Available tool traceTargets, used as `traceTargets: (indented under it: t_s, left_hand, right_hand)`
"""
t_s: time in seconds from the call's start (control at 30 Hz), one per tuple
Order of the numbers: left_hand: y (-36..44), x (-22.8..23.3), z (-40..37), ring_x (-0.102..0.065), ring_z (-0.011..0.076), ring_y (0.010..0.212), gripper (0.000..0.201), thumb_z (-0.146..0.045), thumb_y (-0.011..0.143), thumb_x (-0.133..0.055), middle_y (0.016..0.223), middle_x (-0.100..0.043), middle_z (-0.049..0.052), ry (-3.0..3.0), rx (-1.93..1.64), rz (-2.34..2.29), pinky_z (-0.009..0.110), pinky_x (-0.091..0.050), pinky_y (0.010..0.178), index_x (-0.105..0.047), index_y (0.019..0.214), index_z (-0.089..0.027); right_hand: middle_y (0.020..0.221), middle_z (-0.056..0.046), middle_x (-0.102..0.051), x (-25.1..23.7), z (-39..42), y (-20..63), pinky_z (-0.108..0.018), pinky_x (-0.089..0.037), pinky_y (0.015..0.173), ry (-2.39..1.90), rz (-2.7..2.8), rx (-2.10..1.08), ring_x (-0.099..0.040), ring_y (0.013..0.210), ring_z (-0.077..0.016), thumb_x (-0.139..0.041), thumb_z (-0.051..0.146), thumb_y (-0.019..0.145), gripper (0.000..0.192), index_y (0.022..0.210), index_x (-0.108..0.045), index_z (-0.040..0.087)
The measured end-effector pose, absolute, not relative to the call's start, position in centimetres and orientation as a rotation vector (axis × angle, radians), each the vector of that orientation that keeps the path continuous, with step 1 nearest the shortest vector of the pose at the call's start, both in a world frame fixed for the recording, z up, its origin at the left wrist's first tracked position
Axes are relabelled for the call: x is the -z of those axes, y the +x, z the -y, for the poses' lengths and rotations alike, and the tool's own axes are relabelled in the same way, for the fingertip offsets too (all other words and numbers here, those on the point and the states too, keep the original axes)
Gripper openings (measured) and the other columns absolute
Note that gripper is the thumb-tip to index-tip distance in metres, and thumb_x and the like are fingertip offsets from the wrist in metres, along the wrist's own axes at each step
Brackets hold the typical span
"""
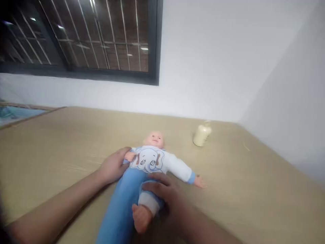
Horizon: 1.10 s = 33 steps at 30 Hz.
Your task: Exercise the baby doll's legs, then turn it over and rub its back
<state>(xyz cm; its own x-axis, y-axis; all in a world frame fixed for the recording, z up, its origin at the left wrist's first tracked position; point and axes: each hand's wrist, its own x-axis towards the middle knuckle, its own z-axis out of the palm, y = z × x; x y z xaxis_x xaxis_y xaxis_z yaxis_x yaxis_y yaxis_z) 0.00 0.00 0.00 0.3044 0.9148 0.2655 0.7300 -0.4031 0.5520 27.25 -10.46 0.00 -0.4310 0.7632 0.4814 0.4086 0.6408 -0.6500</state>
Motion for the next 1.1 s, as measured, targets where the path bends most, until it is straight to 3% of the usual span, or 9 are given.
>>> traceTargets:
  t_s: [0.1,0.27,0.43,0.53,0.67,0.77,0.83,0.97,1.1]
  left_hand:
    - [-0.8,1.3,-1.1,-0.063,0.0235,0.091,0.017,-0.033,0.085,-0.059,0.095,-0.068,0.002,1.979,-0.952,-1.404,0.031,-0.045,0.08,-0.061,0.097,-0.021]
    - [-1.7,2.3,-2.5,-0.055,0.0161,0.067,0.024,-0.037,0.078,-0.069,0.075,-0.054,-0.004,1.456,-1.133,-1.183,0.027,-0.045,0.061,-0.052,0.085,-0.02]
    - [-1.6,2.1,-2.4,-0.051,0.0125,0.062,0.032,-0.035,0.075,-0.074,0.072,-0.049,-0.006,1.347,-1.16,-1.113,0.023,-0.042,0.056,-0.047,0.083,-0.02]
    - [-1.6,2.2,-2.4,-0.051,0.0128,0.063,0.034,-0.036,0.075,-0.074,0.073,-0.049,-0.006,1.342,-1.161,-1.098,0.024,-0.042,0.057,-0.045,0.083,-0.02]
    - [-1.8,2.5,-2.6,-0.052,0.0137,0.061,0.032,-0.039,0.077,-0.072,0.069,-0.05,-0.006,1.387,-1.135,-1.124,0.025,-0.042,0.059,-0.046,0.08,-0.02]
    - [-2.0,2.4,-2.5,-0.053,0.0158,0.061,0.029,-0.041,0.078,-0.07,0.066,-0.053,-0.005,1.468,-1.093,-1.224,0.027,-0.042,0.061,-0.05,0.076,-0.02]
    - [-1.9,2.2,-2.4,-0.058,0.0189,0.067,0.026,-0.042,0.078,-0.069,0.07,-0.059,-0.002,1.53,-1.065,-1.284,0.03,-0.045,0.065,-0.055,0.077,-0.019]
    - [-1.4,1.7,-1.8,-0.064,0.0244,0.084,0.027,-0.042,0.078,-0.068,0.086,-0.068,0.004,1.654,-1.094,-1.306,0.034,-0.049,0.077,-0.062,0.088,-0.017]
    - [-0.8,0.8,-0.9,-0.066,0.0244,0.091,0.026,-0.039,0.084,-0.063,0.096,-0.071,0.004,1.841,-1.05,-1.326,0.033,-0.049,0.081,-0.062,0.1,-0.019]
  right_hand:
    - [0.135,-0.008,-0.06,-0.2,11.5,27.8,-0.029,-0.055,0.094,-0.774,2.137,-0.616,-0.065,0.116,-0.0221,-0.073,0.034,0.084,0.042,0.124,-0.061,0.032]
    - [0.135,-0.002,-0.064,-0.6,12.7,27.7,-0.028,-0.052,0.1,-0.587,2.424,-0.287,-0.065,0.118,-0.0192,-0.067,0.047,0.09,0.03,0.118,-0.065,0.035]
    - [0.119,0.004,-0.073,0.9,13.1,25.9,-0.031,-0.027,0.119,-0.415,2.571,-0.131,-0.06,0.124,-0.0098,-0.05,0.034,0.103,0.028,0.126,-0.06,0.022]
    - [0.114,0.011,-0.074,2.6,13.3,24.7,-0.035,-0.016,0.122,-0.338,2.614,-0.024,-0.059,0.125,-0.0087,-0.052,0.029,0.102,0.023,0.122,-0.062,0.025]
    - [0.097,0.015,-0.077,4.1,13.4,23.7,-0.037,-0.011,0.123,-0.362,2.498,0.103,-0.066,0.113,-0.009,-0.054,0.032,0.101,0.014,0.104,-0.067,0.028]
    - [0.104,0.011,-0.077,3.4,13.3,24.1,-0.038,-0.016,0.122,-0.366,2.549,0.055,-0.064,0.118,-0.01,-0.051,0.029,0.102,0.018,0.113,-0.066,0.025]
    - [0.115,0.003,-0.075,2.5,13.3,24.9,-0.032,-0.028,0.119,-0.381,2.538,-0.059,-0.061,0.122,-0.0113,-0.054,0.029,0.101,0.025,0.124,-0.061,0.022]
    - [0.149,-0.008,-0.05,1.3,13.1,26.4,-0.028,-0.053,0.1,-0.521,2.333,-0.196,-0.062,0.123,-0.0203,-0.068,0.036,0.092,0.042,0.132,-0.057,0.032]
    - [0.155,-0.01,-0.041,1.1,12.6,26.8,-0.034,-0.054,0.099,-0.687,2.105,-0.477,-0.058,0.127,-0.0271,-0.072,0.033,0.086,0.054,0.137,-0.052,0.034]
